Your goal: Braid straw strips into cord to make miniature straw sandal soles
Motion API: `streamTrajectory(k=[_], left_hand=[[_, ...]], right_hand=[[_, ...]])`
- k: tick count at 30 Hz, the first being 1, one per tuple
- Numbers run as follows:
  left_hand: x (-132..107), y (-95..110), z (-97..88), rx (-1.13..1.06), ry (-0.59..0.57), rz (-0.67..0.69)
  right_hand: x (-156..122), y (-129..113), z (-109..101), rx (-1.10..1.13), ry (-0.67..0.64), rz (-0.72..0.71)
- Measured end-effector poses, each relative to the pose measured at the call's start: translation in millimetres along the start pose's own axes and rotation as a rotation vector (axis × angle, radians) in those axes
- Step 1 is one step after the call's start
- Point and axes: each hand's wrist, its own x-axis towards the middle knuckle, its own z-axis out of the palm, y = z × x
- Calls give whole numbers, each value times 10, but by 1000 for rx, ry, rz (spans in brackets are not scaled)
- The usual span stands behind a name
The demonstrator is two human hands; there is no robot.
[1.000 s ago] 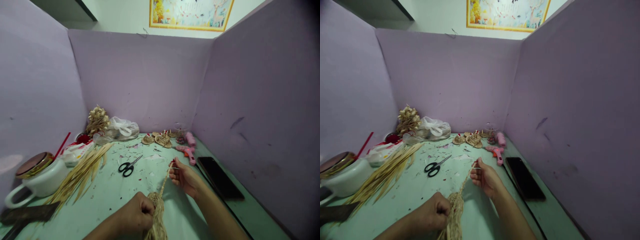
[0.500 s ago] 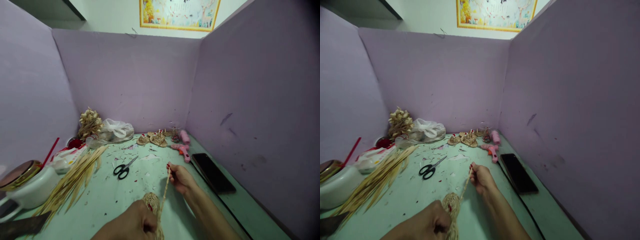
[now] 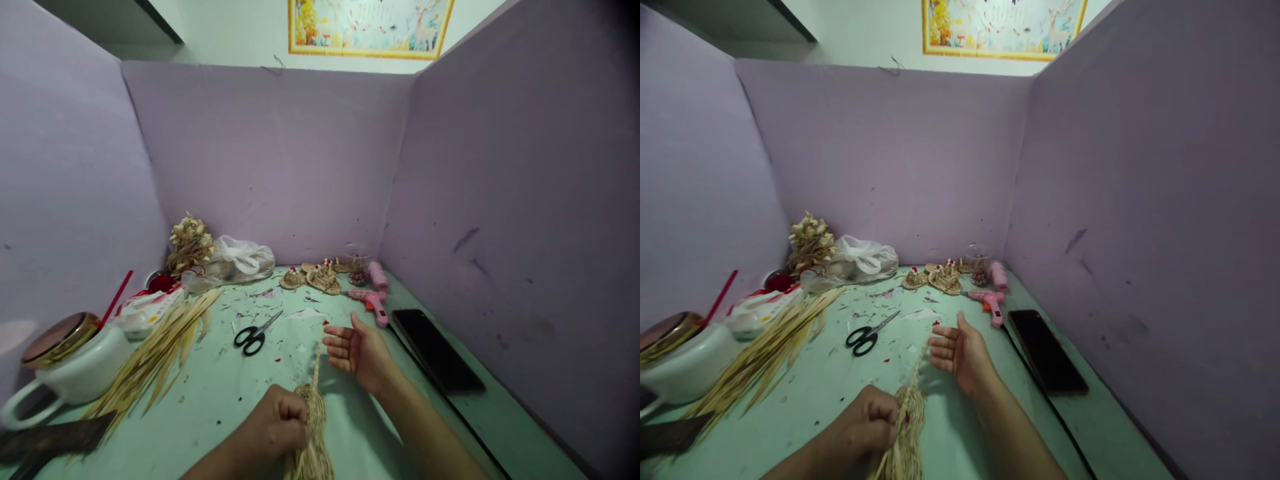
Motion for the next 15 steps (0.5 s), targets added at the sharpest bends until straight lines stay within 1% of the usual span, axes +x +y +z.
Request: streamTrajectory(k=[2,4,6,8,10,12,15], left_hand=[[5,-20,21,5,5,-6],[3,-24,47,16,-5,6],[-2,-16,67,10,-11,23],[-10,-3,74,-15,6,31],[-22,8,75,-29,35,41],[-35,14,77,-20,49,55],[-49,22,88,7,49,72]], right_hand=[[-37,42,58,-85,26,-8],[-56,79,91,-192,36,-51],[-62,99,106,-282,94,-79],[-69,109,121,-355,174,-60],[-84,126,150,-433,208,-28],[-98,158,187,-491,153,-1],[-93,205,210,-430,46,-7]])
